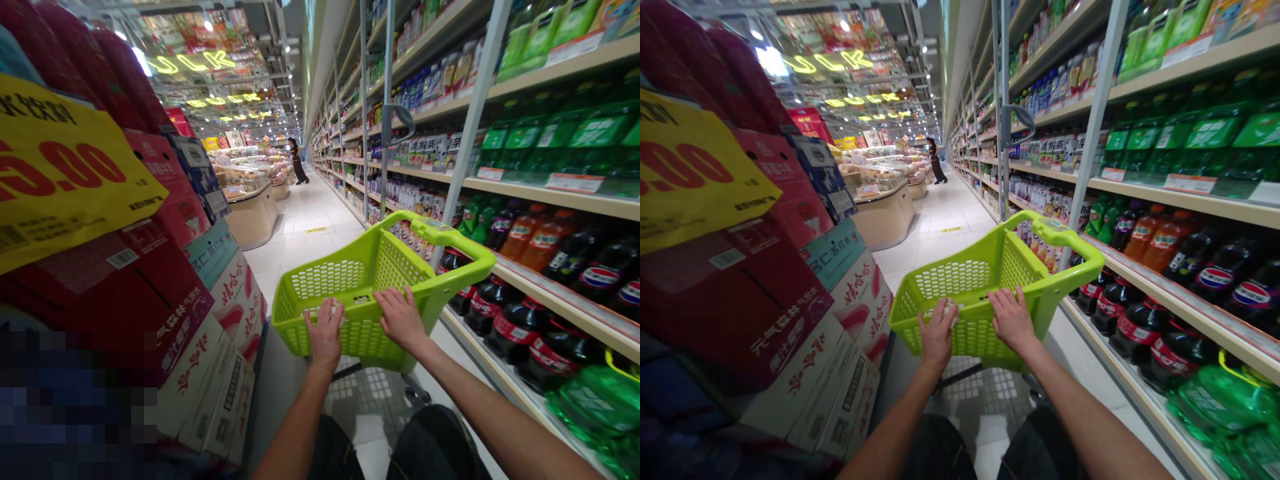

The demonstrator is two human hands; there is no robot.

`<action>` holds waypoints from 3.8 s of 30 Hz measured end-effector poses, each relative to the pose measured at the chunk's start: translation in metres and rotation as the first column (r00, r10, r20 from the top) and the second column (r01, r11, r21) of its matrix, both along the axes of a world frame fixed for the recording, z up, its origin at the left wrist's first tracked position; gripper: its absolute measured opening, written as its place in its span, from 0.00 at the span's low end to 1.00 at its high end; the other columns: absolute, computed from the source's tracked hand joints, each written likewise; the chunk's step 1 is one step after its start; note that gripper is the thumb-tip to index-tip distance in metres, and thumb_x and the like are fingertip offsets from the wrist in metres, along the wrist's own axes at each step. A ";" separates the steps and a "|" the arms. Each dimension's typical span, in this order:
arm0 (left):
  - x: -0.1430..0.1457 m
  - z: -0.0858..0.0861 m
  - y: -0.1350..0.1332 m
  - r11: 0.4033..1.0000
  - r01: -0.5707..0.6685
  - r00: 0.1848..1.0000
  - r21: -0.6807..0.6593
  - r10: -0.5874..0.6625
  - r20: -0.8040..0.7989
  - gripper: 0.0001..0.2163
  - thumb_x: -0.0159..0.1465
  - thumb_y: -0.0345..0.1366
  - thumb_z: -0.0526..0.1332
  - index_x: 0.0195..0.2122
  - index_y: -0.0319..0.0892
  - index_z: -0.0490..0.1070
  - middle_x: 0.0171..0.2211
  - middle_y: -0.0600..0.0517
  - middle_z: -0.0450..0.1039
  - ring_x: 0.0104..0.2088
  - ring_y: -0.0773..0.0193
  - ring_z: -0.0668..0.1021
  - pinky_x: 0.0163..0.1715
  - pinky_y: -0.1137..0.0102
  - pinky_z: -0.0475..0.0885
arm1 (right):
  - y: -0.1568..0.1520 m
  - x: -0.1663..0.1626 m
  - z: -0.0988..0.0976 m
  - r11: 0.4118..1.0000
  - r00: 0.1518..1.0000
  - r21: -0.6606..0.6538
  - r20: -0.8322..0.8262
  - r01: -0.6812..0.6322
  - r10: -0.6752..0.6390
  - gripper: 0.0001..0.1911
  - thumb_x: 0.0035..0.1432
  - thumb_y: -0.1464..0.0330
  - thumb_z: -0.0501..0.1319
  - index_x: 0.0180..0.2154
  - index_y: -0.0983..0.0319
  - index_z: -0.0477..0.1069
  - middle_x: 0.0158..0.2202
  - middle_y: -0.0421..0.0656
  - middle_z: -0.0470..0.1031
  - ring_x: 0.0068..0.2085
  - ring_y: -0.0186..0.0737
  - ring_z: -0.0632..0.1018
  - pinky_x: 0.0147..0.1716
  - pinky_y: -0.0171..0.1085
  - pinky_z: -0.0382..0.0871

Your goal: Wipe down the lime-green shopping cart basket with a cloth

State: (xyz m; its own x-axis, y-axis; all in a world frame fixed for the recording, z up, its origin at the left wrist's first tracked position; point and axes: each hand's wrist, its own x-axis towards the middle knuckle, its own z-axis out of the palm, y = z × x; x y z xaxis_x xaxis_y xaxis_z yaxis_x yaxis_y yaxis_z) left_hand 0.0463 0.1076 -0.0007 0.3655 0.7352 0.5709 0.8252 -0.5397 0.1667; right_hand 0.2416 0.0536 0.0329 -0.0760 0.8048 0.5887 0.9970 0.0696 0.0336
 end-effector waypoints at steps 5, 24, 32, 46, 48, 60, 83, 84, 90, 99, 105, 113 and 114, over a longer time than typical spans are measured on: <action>-0.038 -0.004 0.016 0.986 -0.165 0.981 -0.038 0.168 0.098 0.21 0.57 0.23 0.49 0.50 0.47 0.64 0.56 0.47 0.61 0.54 0.57 0.66 0.56 0.47 0.42 | -0.002 0.010 -0.001 1.000 1.000 -0.005 0.008 -0.017 0.017 0.25 0.48 0.72 0.54 0.51 0.63 0.62 0.47 0.47 0.69 0.51 0.46 0.63 0.57 0.49 0.37; 0.016 0.001 0.003 0.989 -0.104 0.978 -0.109 0.122 0.169 0.21 0.58 0.23 0.47 0.51 0.46 0.64 0.56 0.45 0.60 0.54 0.60 0.66 0.57 0.48 0.42 | -0.004 0.027 0.012 0.988 0.989 0.054 -0.013 0.148 -0.148 0.23 0.47 0.73 0.53 0.48 0.65 0.65 0.48 0.49 0.70 0.52 0.48 0.63 0.56 0.52 0.37; 0.088 0.024 -0.019 0.967 0.256 0.964 0.000 -0.256 0.070 0.16 0.62 0.30 0.49 0.48 0.52 0.65 0.57 0.50 0.59 0.57 0.61 0.62 0.57 0.48 0.43 | -0.002 0.035 0.005 0.991 0.995 0.095 0.005 0.098 -0.099 0.25 0.47 0.74 0.53 0.50 0.66 0.64 0.49 0.47 0.69 0.53 0.45 0.62 0.57 0.47 0.39; 0.061 0.005 -0.015 0.979 0.203 0.978 0.019 -0.203 0.040 0.15 0.62 0.29 0.50 0.47 0.51 0.66 0.56 0.49 0.60 0.57 0.60 0.62 0.57 0.48 0.42 | 0.001 0.030 0.000 0.993 0.994 0.054 0.029 0.104 -0.106 0.25 0.46 0.75 0.54 0.50 0.63 0.64 0.49 0.47 0.69 0.53 0.46 0.63 0.57 0.51 0.37; 0.042 0.004 -0.005 0.988 0.152 0.988 0.009 -0.152 0.033 0.16 0.61 0.28 0.49 0.47 0.50 0.67 0.56 0.49 0.61 0.56 0.60 0.64 0.57 0.48 0.42 | 0.001 0.037 -0.001 0.995 0.995 0.052 0.048 0.082 -0.084 0.26 0.46 0.76 0.53 0.50 0.62 0.63 0.49 0.46 0.69 0.54 0.45 0.62 0.57 0.50 0.38; -0.073 0.000 0.028 0.971 -0.162 0.981 -0.177 0.178 0.082 0.18 0.58 0.25 0.48 0.46 0.47 0.67 0.49 0.50 0.70 0.51 0.61 0.69 0.56 0.50 0.48 | 0.018 0.008 -0.018 0.993 0.995 -0.078 0.048 0.091 -0.087 0.32 0.45 0.72 0.53 0.55 0.66 0.58 0.58 0.48 0.58 0.60 0.48 0.53 0.55 0.52 0.46; -0.015 -0.024 0.007 0.984 0.110 0.993 0.144 -0.113 0.015 0.11 0.63 0.36 0.51 0.45 0.46 0.67 0.49 0.50 0.70 0.48 0.63 0.71 0.58 0.53 0.42 | 0.014 -0.005 -0.038 0.931 0.995 -0.358 -0.079 -0.077 0.052 0.34 0.43 0.74 0.48 0.56 0.67 0.56 0.60 0.47 0.54 0.62 0.45 0.48 0.56 0.54 0.42; -0.007 -0.027 0.004 0.976 0.152 0.988 0.155 -0.155 0.005 0.11 0.64 0.36 0.51 0.45 0.46 0.67 0.49 0.50 0.70 0.49 0.63 0.71 0.58 0.54 0.42 | 0.011 -0.003 -0.041 0.933 0.995 -0.348 -0.071 -0.087 0.067 0.34 0.43 0.75 0.48 0.56 0.67 0.56 0.59 0.47 0.55 0.62 0.46 0.48 0.56 0.54 0.42; -0.002 -0.029 0.004 0.949 0.270 0.962 0.159 -0.270 -0.022 0.12 0.64 0.35 0.50 0.46 0.47 0.66 0.49 0.50 0.69 0.51 0.63 0.69 0.58 0.53 0.44 | -0.023 0.002 -0.066 0.961 0.995 -0.257 -0.011 -0.103 0.103 0.33 0.44 0.76 0.49 0.56 0.64 0.56 0.60 0.47 0.55 0.62 0.48 0.45 0.55 0.56 0.43; 0.004 -0.034 -0.005 0.949 0.277 0.961 0.150 -0.272 -0.052 0.12 0.64 0.35 0.49 0.47 0.47 0.65 0.52 0.49 0.67 0.54 0.63 0.66 0.58 0.52 0.45 | -0.038 -0.019 -0.069 0.980 0.995 -0.186 -0.066 0.066 -0.080 0.32 0.46 0.78 0.48 0.57 0.69 0.53 0.59 0.51 0.55 0.62 0.47 0.44 0.55 0.55 0.44; -0.024 -0.021 0.011 0.996 0.045 0.999 0.079 -0.046 0.017 0.11 0.63 0.35 0.51 0.45 0.47 0.66 0.51 0.47 0.67 0.51 0.61 0.70 0.57 0.48 0.43 | -0.030 -0.016 -0.063 0.958 0.989 -0.260 -0.045 0.124 -0.140 0.32 0.46 0.78 0.47 0.57 0.69 0.54 0.60 0.50 0.54 0.62 0.46 0.46 0.56 0.53 0.42; 0.002 -0.027 0.002 0.957 0.273 0.962 0.103 -0.267 -0.062 0.11 0.64 0.36 0.50 0.47 0.48 0.65 0.52 0.50 0.66 0.53 0.63 0.67 0.58 0.51 0.44 | -0.024 -0.016 -0.062 0.942 0.979 -0.286 -0.048 0.174 -0.196 0.32 0.47 0.77 0.46 0.57 0.71 0.52 0.60 0.49 0.52 0.62 0.46 0.45 0.55 0.53 0.44; -0.005 -0.025 0.007 0.966 0.236 0.971 0.103 -0.231 -0.054 0.11 0.63 0.36 0.51 0.46 0.48 0.65 0.52 0.49 0.67 0.53 0.63 0.68 0.57 0.50 0.44 | -0.023 -0.014 -0.062 0.942 0.979 -0.289 -0.050 0.174 -0.196 0.32 0.47 0.77 0.46 0.58 0.71 0.51 0.60 0.49 0.52 0.62 0.46 0.45 0.55 0.54 0.44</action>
State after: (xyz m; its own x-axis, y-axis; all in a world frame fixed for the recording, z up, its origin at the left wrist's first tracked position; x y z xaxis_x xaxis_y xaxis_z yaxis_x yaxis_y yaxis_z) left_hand 0.0415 0.1144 -0.0260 0.5442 0.5615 0.6233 0.6791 -0.7311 0.0656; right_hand 0.2274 0.0301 -0.0293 0.1266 0.9340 0.3342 0.9919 -0.1207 -0.0382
